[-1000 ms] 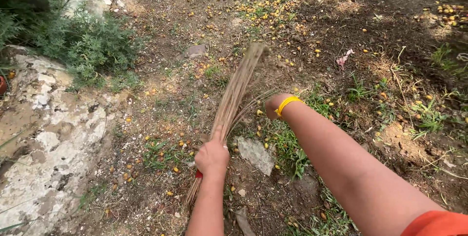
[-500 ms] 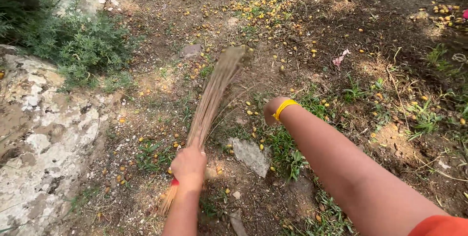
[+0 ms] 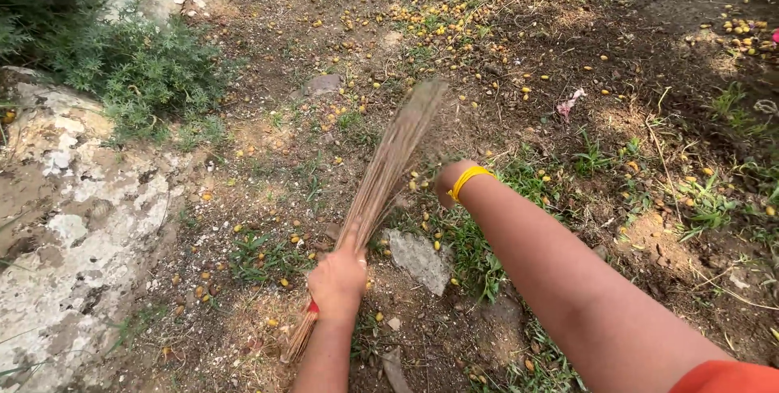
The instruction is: The recorder cleans up a garden by sweeping seeds and debris into a dustpan and picking them up.
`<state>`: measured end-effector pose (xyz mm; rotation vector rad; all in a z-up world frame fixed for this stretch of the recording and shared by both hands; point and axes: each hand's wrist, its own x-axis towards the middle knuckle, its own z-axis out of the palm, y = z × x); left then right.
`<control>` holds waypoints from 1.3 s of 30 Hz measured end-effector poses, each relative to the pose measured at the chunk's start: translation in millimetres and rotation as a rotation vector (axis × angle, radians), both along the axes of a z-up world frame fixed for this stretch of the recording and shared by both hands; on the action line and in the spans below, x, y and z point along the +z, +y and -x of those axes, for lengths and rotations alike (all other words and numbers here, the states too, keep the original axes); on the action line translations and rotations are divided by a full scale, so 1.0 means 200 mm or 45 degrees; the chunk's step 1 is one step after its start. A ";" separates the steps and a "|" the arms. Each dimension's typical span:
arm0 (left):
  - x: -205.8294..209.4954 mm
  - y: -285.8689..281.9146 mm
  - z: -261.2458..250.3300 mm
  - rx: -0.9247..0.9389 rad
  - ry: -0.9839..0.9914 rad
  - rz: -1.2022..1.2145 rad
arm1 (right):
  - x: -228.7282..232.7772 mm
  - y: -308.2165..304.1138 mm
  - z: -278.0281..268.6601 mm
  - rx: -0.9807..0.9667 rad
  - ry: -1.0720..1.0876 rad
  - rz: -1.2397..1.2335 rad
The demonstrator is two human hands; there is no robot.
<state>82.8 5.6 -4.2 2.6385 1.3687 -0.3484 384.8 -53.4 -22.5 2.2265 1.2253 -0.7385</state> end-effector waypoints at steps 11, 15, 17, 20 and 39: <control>0.00 -0.02 0.26 -0.409 0.173 0.032 | 0.12 -0.10 0.01 0.057 0.053 0.173; -0.04 0.14 0.42 -0.153 0.104 -0.343 | 0.10 -0.14 -0.10 -0.179 0.161 0.166; 0.01 0.20 0.38 -0.078 -0.007 -0.262 | 0.08 -0.15 -0.18 -0.163 0.179 0.158; 0.13 0.14 0.43 -0.056 -0.118 -0.177 | 0.08 -0.18 -0.13 -0.178 0.174 0.098; 0.18 -0.11 0.35 -0.305 0.124 -0.108 | 0.26 -0.03 0.18 -0.094 -0.051 0.012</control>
